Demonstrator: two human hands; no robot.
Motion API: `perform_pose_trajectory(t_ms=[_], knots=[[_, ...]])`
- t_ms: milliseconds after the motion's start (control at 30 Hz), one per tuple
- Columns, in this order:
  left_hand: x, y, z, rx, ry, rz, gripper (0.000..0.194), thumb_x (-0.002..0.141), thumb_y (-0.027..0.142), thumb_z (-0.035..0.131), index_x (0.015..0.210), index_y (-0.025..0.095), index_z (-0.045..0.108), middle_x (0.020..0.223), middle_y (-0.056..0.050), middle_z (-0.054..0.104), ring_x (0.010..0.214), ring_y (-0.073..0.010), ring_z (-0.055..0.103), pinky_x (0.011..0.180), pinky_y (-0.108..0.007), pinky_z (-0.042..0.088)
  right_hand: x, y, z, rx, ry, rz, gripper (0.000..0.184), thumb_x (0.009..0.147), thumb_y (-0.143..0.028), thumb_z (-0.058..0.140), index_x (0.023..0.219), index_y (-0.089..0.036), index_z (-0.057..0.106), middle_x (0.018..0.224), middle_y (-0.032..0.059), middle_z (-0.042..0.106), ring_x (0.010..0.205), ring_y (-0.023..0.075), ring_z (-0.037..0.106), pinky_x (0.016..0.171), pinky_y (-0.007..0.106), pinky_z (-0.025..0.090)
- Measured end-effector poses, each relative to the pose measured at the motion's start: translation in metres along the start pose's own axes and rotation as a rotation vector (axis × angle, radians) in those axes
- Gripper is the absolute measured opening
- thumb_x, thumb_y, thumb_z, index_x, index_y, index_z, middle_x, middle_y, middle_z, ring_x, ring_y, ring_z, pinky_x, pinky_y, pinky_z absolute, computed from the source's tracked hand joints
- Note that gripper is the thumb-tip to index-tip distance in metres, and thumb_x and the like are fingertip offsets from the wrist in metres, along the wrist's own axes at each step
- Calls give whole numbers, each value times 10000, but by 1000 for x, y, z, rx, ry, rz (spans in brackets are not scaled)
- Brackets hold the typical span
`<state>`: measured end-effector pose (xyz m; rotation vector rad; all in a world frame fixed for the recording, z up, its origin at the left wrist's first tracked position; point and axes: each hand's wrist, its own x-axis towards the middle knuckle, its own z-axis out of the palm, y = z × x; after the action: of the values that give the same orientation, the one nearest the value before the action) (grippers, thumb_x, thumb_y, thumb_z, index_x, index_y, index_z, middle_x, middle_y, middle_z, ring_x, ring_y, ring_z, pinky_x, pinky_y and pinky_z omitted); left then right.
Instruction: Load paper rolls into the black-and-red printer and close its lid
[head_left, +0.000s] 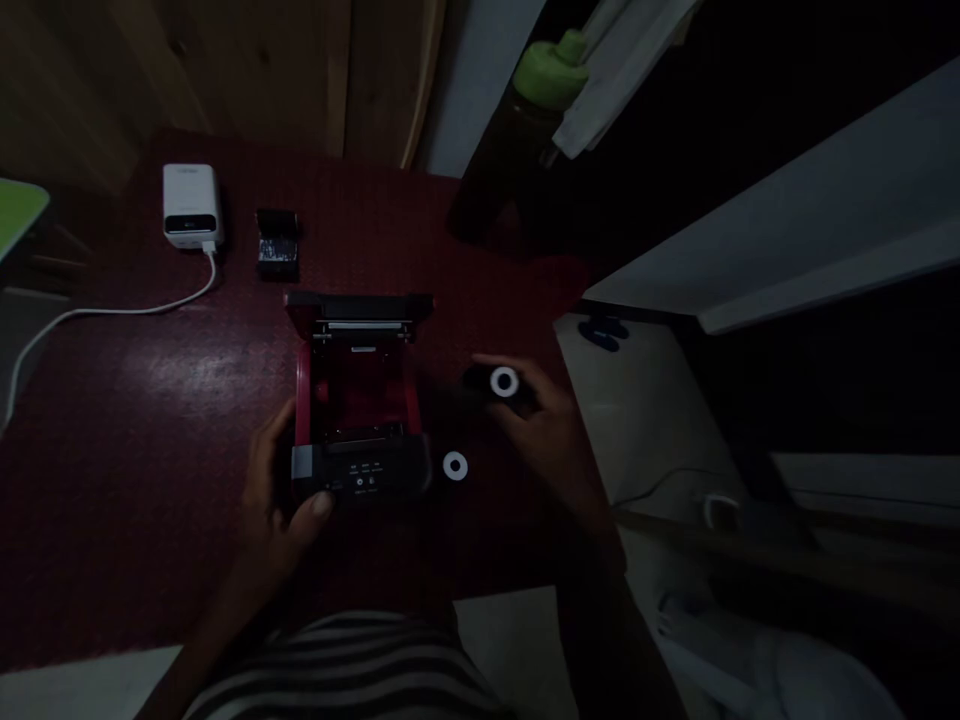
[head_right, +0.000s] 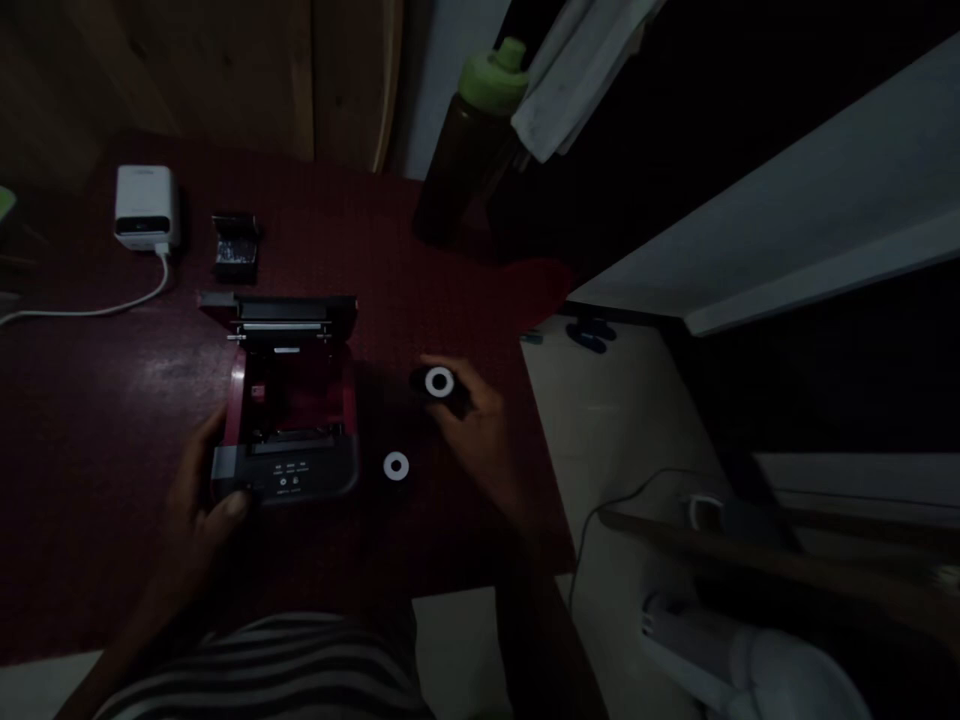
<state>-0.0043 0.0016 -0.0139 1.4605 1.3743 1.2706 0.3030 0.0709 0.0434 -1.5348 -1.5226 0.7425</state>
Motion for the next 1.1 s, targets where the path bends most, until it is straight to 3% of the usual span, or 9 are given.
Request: perform_pose_trajectory(t_ms=[100,167,233,333,467,567,700,867,1100], knots=[[1,2,-1,-6,-23,12,764,1030,598,692,1719,363,459,1689,-103,529,1547,-395,513,1274,-585,449,-12,-56,-33,-136,-90,-235,307,952,-217,735,1243,-314,762,1247,19,832,1180,262,788,1033,451,635],[2,4,-1,5,-47,15,750,1048,582,677,1728,374,438,1694,-103,517,1556,-393,501,1287,-604,430,-14,-86,-39,-204,-182,-333,408,979,-177,712,1359,-327,706,1278,17,821,1155,245,794,990,400,645],[3,6,-1,23,-58,44,736,1059,570,671,1728,377,434,1689,-105,517,1558,-391,496,1293,-616,420,-11,-101,-29,-270,-277,-408,409,997,-154,714,1376,-301,675,1254,31,819,1094,236,796,937,367,647],[5,8,-2,48,-62,92,737,1061,565,674,1729,367,433,1679,-112,526,1551,-386,503,1288,-611,431,0,-105,10,-384,-417,-515,259,1029,-145,717,1274,-224,691,1178,73,825,1041,249,772,946,392,626],[4,8,-3,40,-71,101,762,1067,554,673,1747,358,391,1696,-118,508,1559,-378,503,1292,-604,431,13,-110,59,-655,-578,-409,235,1037,-70,659,1251,-144,719,1209,140,816,1126,301,720,1016,455,576],[2,5,-2,33,-71,88,770,1064,524,690,1748,343,385,1704,-128,498,1568,-376,496,1295,-604,426,18,-124,76,-828,-694,-281,281,1036,-25,595,1246,-142,740,1223,139,813,1208,327,692,1065,474,531],[1,4,-1,28,-59,97,770,1066,532,681,1747,323,389,1703,-141,498,1574,-382,482,1302,-615,410,26,-138,85,-926,-795,-179,321,1054,-18,529,1260,-142,742,1217,146,816,1195,315,720,1006,421,530],[1,5,-1,22,-74,75,789,1061,514,697,1755,336,367,1719,-139,481,1588,-383,472,1303,-614,411,37,-134,92,-926,-856,-139,366,1064,-17,458,1204,-170,759,1095,135,831,1003,271,778,812,356,506],[0,4,3,4,-46,68,786,1054,524,695,1752,364,371,1710,-133,484,1581,-391,474,1293,-635,413,38,-115,95,-806,-769,-183,288,1039,-8,539,1080,-189,759,1009,105,816,874,242,776,693,329,479]])
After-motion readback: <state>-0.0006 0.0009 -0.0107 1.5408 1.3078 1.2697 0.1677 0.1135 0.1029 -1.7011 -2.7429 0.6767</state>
